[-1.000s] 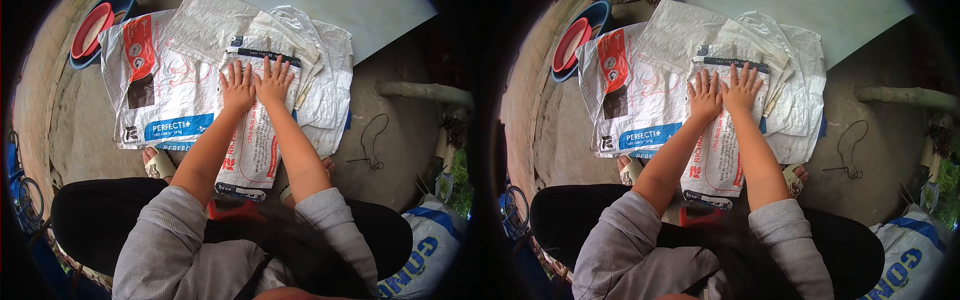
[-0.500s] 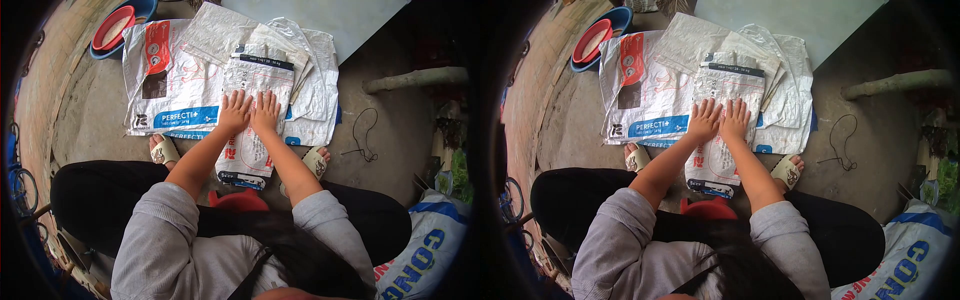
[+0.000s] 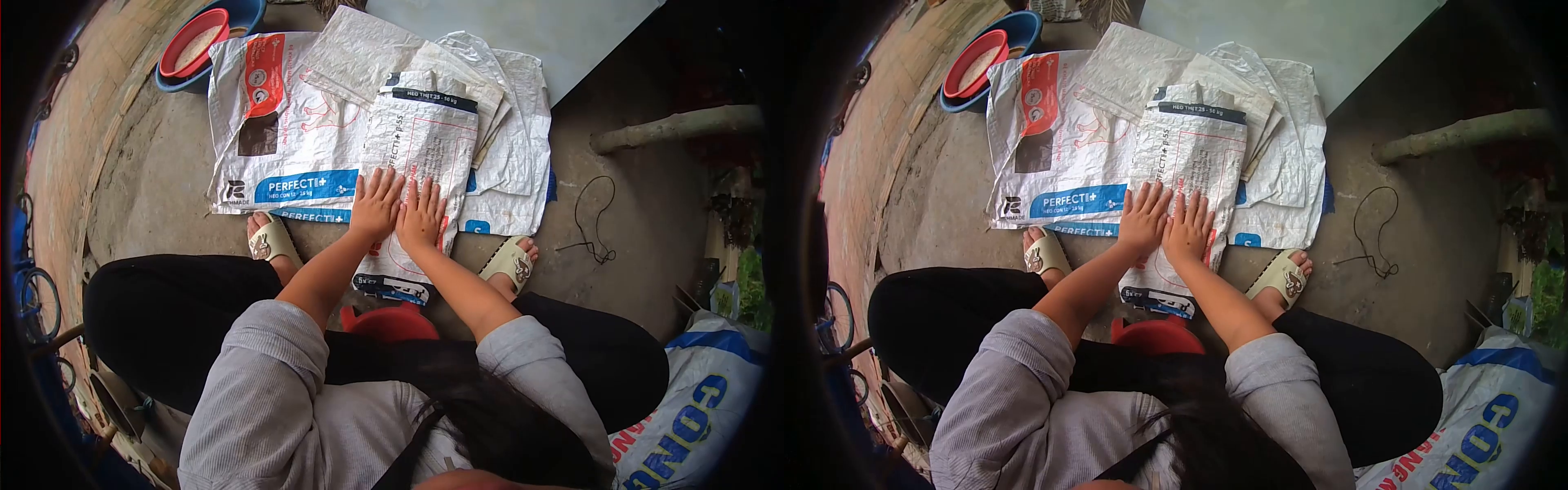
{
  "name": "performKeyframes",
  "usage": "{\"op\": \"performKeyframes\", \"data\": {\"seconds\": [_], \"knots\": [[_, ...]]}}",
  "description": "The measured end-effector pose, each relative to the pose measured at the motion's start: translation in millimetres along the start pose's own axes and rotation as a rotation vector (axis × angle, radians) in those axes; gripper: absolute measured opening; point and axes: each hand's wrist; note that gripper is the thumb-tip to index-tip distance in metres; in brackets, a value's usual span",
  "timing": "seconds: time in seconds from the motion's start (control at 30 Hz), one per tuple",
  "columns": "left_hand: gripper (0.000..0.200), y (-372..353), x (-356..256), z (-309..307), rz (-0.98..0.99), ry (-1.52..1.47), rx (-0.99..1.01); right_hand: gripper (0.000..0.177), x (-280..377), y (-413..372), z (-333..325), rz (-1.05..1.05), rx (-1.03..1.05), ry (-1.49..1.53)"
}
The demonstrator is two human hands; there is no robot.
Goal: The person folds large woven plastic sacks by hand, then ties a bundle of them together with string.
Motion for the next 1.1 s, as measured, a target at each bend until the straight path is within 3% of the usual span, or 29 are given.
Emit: {"op": "performKeyframes", "data": {"seconds": [0.17, 0.23, 0.27, 0.33, 0.4, 0.47, 0.53, 0.6, 0.63, 0.8, 0.93, 1.03, 1.07, 1.1], "knots": [[0.056, 4.2, 1.2, 1.5, -0.016, 0.002, -0.002, 0.061, 0.3, 7.3, 3.2, 0.001, 0.0, -0.024], [0.058, 9.9, 1.0, 2.1, -0.221, -0.123, -0.167, 0.061, 1.1, 9.6, -0.3, 0.001, 0.02, -0.035], [0.058, 15.4, 2.1, 2.4, -0.223, -0.124, -0.169, 0.061, 0.6, 15.2, -1.6, 0.008, 0.024, -0.028], [0.062, 29.7, 6.5, -0.3, -0.565, -0.367, -0.232, 0.061, 0.0, 28.2, -7.4, 0.011, 0.031, -0.021], [0.059, 43.1, 15.6, 5.2, -0.635, -0.301, -0.283, 0.06, -7.1, 42.7, -13.4, 0.107, 0.054, -0.026], [0.055, 53.2, 29.5, 13.5, -0.787, -0.675, -0.281, 0.062, -25.2, 58.9, -10.7, 0.223, -0.058, -0.026], [0.046, 62.4, 42.1, 13.2, -0.852, -0.638, -0.264, 0.065, -44.6, 74.9, -15.1, 0.373, -0.143, 0.146], [0.035, 65.9, 59.7, 3.7, -0.965, -1.248, 0.126, 0.07, -55.5, 88.1, -25.2, 0.557, -0.088, 0.162], [0.034, 67.4, 64.6, -9.0, -0.889, -1.465, 0.265, 0.075, -60.8, 94.4, -27.9, 0.589, -0.075, 0.174], [0.046, 72.7, 52.4, -29.2, -0.829, -1.622, 0.33, 0.079, -52.3, 118.2, -9.9, 0.556, -0.238, 0.24], [0.036, 74.2, 79.0, -32.1, -0.914, -1.77, 0.161, 0.067, -28.5, 141.9, -30.0, 0.598, -0.249, 0.475], [0.037, 75.9, 132.7, -44.5, -0.928, -1.802, 0.055, 0.049, -40.2, 182.7, -0.1, 0.664, -0.202, 1.437], [0.037, 74.5, 154.5, -53.9, -0.938, -1.838, 0.057, 0.044, -12.3, 178.1, -64.2, 0.799, -0.056, 1.623], [0.037, 71.5, 178.0, -56.9, -0.904, -1.89, -0.016, 0.041, -12.2, 183.5, -73.9, 0.746, -0.016, 1.595]]}}
Point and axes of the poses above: each hand's wrist, its own y-axis towards the middle knuckle, its own z-axis out of the palm, x = y × z, and after that the axes turned 1 degree about y, right-handed
